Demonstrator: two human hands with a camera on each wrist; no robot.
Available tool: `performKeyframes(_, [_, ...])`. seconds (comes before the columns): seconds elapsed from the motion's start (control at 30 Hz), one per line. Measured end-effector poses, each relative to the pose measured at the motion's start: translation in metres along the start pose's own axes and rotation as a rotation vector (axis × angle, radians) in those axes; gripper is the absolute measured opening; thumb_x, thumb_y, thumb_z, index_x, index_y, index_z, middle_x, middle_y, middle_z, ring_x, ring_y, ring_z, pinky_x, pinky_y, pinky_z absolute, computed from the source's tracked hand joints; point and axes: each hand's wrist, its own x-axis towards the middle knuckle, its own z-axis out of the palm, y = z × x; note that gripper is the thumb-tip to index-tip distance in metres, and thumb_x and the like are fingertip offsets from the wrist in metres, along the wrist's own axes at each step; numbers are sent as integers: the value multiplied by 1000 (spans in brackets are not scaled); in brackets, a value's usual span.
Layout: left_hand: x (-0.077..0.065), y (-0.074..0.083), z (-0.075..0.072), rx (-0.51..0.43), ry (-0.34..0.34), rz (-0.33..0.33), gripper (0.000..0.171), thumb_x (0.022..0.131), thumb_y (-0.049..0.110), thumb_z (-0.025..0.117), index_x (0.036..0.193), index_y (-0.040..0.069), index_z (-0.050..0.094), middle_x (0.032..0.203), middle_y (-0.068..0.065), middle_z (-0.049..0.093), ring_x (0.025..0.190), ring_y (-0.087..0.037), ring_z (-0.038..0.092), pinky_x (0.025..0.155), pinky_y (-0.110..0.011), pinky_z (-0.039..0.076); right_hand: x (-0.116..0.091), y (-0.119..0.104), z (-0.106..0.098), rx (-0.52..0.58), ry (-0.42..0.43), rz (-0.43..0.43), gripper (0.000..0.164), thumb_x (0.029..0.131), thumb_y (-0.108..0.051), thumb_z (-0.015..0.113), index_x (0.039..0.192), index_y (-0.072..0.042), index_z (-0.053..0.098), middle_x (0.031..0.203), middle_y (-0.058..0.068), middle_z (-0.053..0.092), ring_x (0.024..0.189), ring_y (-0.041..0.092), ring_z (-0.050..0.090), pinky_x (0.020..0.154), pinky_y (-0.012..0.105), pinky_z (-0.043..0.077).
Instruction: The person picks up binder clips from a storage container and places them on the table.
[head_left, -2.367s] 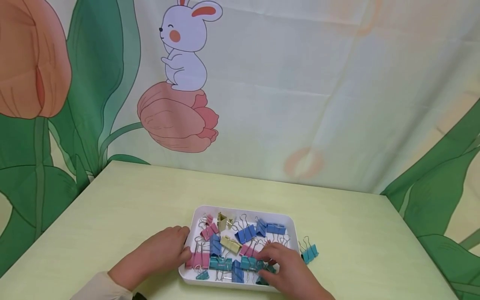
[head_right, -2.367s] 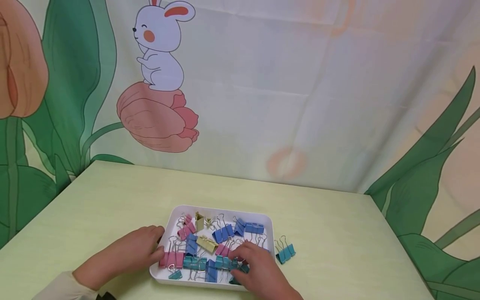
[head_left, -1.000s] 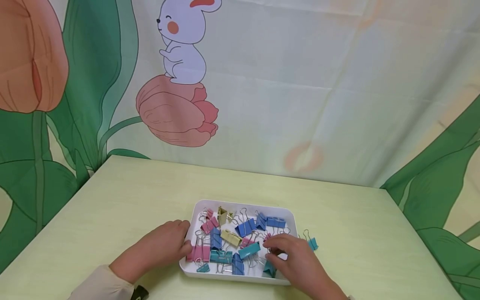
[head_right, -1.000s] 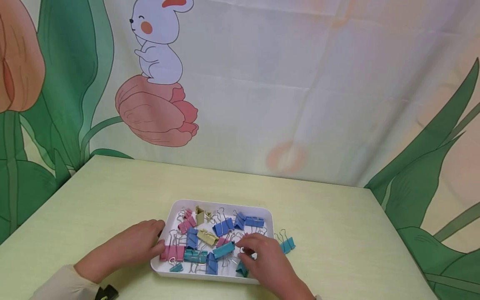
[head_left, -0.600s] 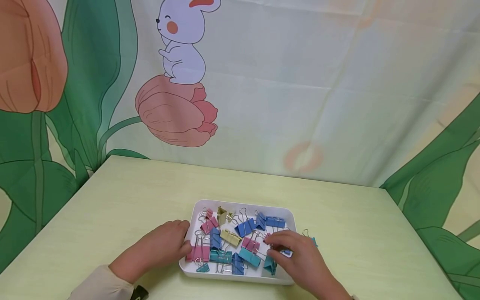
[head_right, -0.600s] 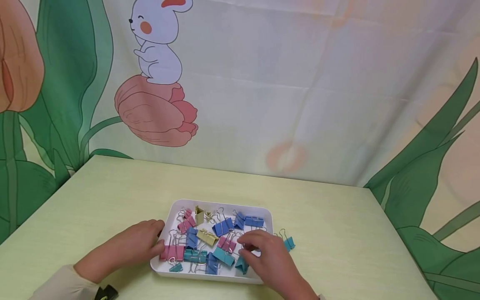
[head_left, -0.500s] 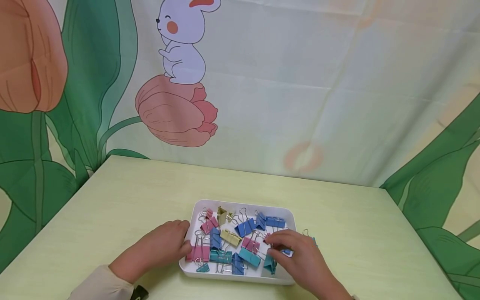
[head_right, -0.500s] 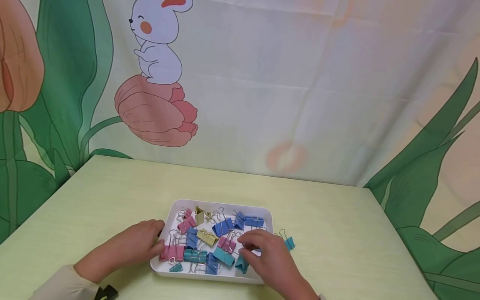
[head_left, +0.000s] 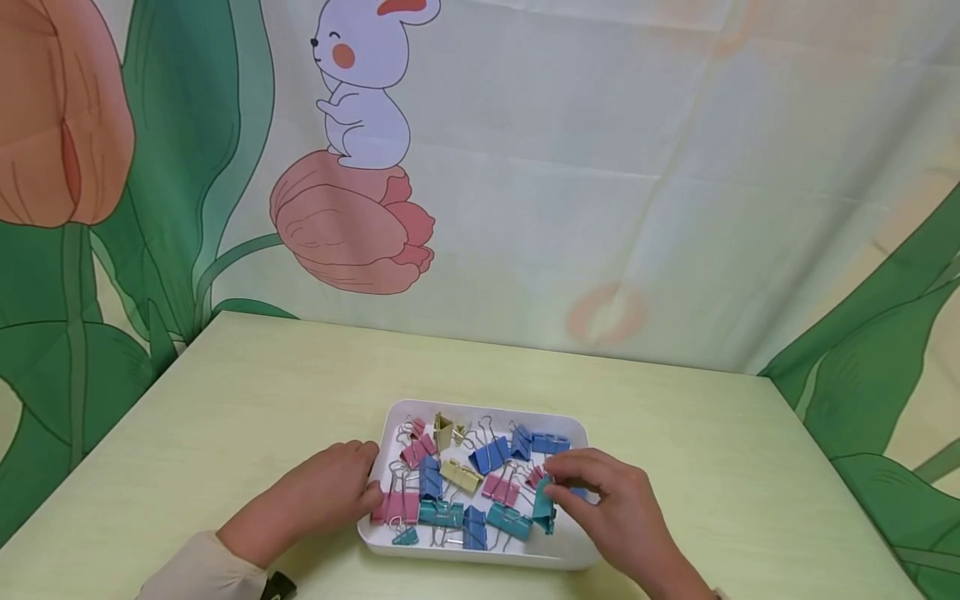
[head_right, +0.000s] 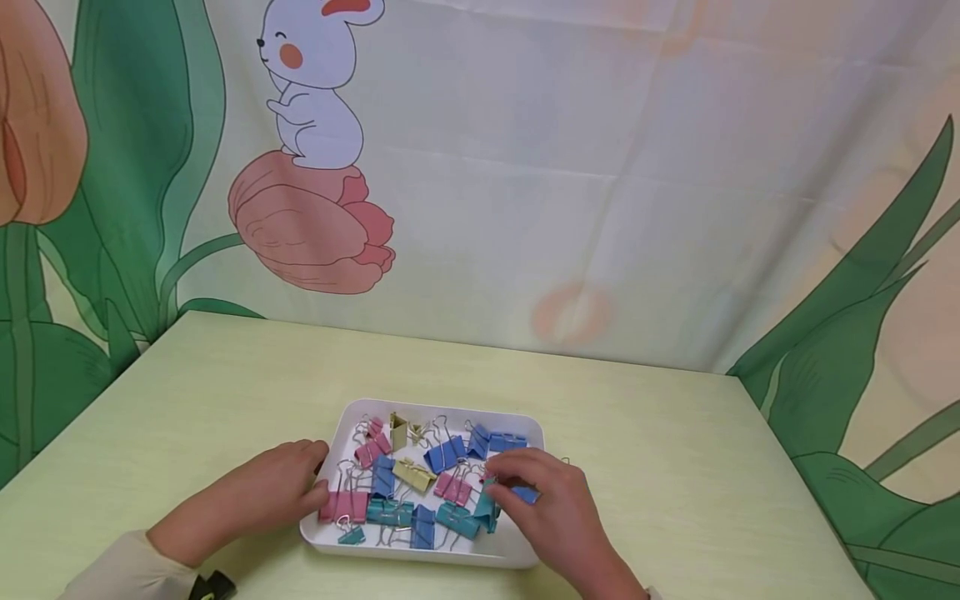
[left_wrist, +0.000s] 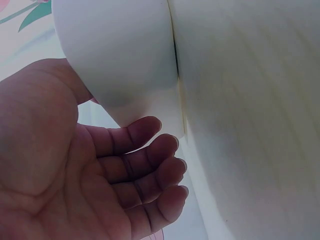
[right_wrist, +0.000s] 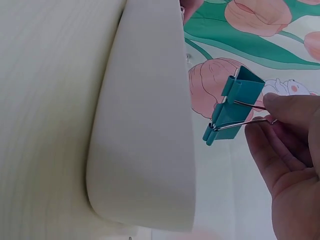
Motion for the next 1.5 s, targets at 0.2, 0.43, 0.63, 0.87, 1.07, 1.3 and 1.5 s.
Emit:
performKeyframes(0.2, [0, -1, 1, 2, 2, 2, 31, 82, 22, 60, 103, -1, 56, 83, -5, 52, 78, -19, 47, 76, -39, 45, -2, 3, 0, 23, 24, -27, 25, 78, -16, 78, 97, -31, 73, 102, -16, 69, 91, 2, 66, 75, 20, 55])
performKeyframes(0.43, [-1, -1, 3, 3, 8, 14, 28, 82, 21, 61, 99, 0, 55, 81, -4, 50, 76, -19, 46, 74, -39, 43, -4, 3, -1, 27, 26, -18, 25, 78, -16, 78, 96, -31, 73, 102, -17, 69, 90, 2, 65, 74, 26, 57])
performKeyframes(0.63, [-1, 0, 2, 3, 3, 15, 28, 82, 21, 60, 99, 0, 55, 81, -4, 50, 76, -19, 46, 74, -39, 44, -4, 3, -4, -4, 35, -17, 23, 78, -15, 78, 95, -30, 73, 101, -17, 69, 89, 1, 65, 74, 18, 54])
performKeyframes(0.87, [-1, 0, 0, 17, 16, 22, 25, 82, 21, 60, 96, 1, 55, 79, -4, 49, 74, -19, 45, 73, -37, 43, 3, 15, -19, 6, 133, -57, 21, 78, -13, 78, 96, -22, 74, 99, -12, 71, 88, 4, 67, 74, 21, 55])
performKeyframes(1.07, [0, -2, 1, 21, 47, 43, 21, 81, 20, 60, 91, 3, 54, 75, -3, 48, 70, -18, 44, 69, -35, 41, 10, 31, -33, -36, 166, 32, 24, 79, -11, 77, 102, -17, 73, 99, -7, 71, 84, 3, 67, 78, 23, 56])
performKeyframes(1.3, [-1, -2, 2, 10, 57, 62, 19, 80, 20, 60, 88, 5, 52, 75, -2, 48, 69, -17, 43, 67, -35, 40, 14, 52, -43, -105, 205, 113, 24, 81, -9, 76, 105, -12, 73, 100, -1, 71, 84, 3, 66, 77, 13, 52])
performKeyframes(1.5, [0, -1, 1, 12, 38, 50, 21, 81, 20, 60, 91, 4, 53, 76, -3, 48, 71, -18, 44, 69, -36, 41, 13, 69, -48, -136, 224, 193, 25, 83, -12, 74, 108, -13, 72, 100, 1, 71, 84, 9, 66, 74, 9, 48])
